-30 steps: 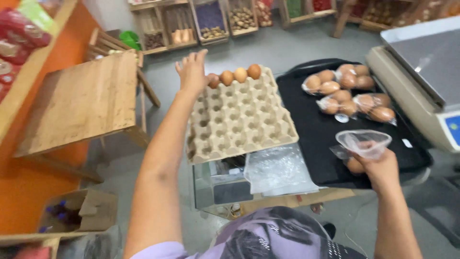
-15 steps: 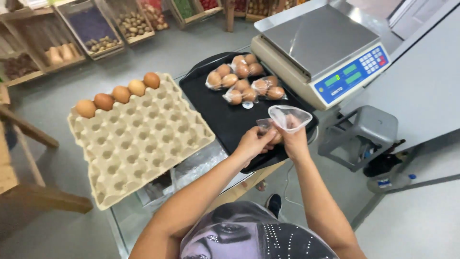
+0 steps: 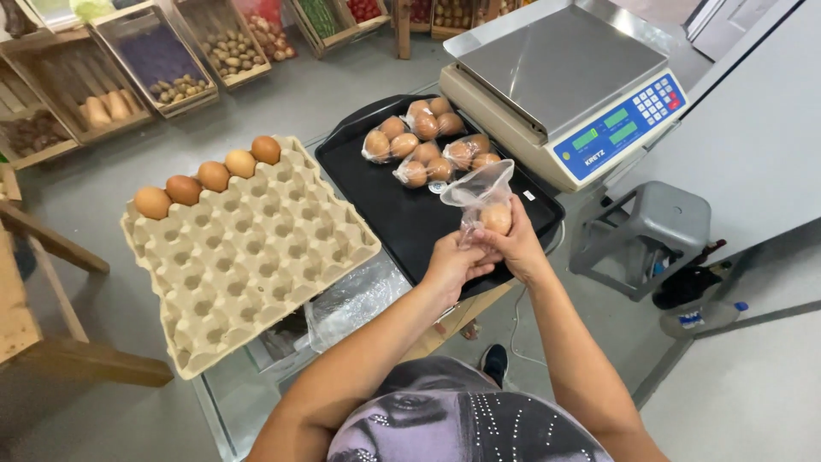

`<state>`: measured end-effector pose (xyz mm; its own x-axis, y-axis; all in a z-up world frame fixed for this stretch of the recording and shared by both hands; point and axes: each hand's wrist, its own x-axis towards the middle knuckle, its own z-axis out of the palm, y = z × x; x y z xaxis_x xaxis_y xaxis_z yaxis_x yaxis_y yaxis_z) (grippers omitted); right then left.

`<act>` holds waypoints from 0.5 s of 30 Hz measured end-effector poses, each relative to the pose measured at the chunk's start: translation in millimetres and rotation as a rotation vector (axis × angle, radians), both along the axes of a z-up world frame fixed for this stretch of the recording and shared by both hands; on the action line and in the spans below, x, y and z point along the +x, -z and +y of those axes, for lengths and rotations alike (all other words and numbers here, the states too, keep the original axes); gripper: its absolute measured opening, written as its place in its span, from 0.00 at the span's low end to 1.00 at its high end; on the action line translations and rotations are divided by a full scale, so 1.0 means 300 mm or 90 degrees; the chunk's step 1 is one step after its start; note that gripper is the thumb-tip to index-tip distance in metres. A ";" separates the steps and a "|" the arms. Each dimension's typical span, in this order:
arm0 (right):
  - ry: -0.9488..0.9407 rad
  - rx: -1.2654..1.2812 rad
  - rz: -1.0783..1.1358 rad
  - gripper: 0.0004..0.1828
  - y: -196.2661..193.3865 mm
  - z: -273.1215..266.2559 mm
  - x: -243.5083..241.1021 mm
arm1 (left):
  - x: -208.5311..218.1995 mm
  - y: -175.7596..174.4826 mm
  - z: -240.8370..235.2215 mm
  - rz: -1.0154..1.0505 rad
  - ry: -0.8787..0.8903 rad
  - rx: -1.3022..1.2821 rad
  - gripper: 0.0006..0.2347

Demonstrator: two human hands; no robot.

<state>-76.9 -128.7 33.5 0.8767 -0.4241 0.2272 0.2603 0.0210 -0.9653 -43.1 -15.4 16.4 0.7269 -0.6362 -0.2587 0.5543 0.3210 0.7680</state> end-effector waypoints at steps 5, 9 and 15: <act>-0.005 0.033 -0.032 0.38 -0.003 -0.006 0.009 | 0.001 -0.166 0.140 -0.468 -0.280 0.197 0.15; -0.046 -0.032 -0.035 0.34 0.043 -0.024 0.016 | 0.094 -0.307 0.170 -1.043 -0.470 0.426 0.03; -0.069 -0.056 -0.009 0.38 0.054 -0.038 0.019 | 0.229 -0.285 0.103 -0.794 0.020 0.649 0.09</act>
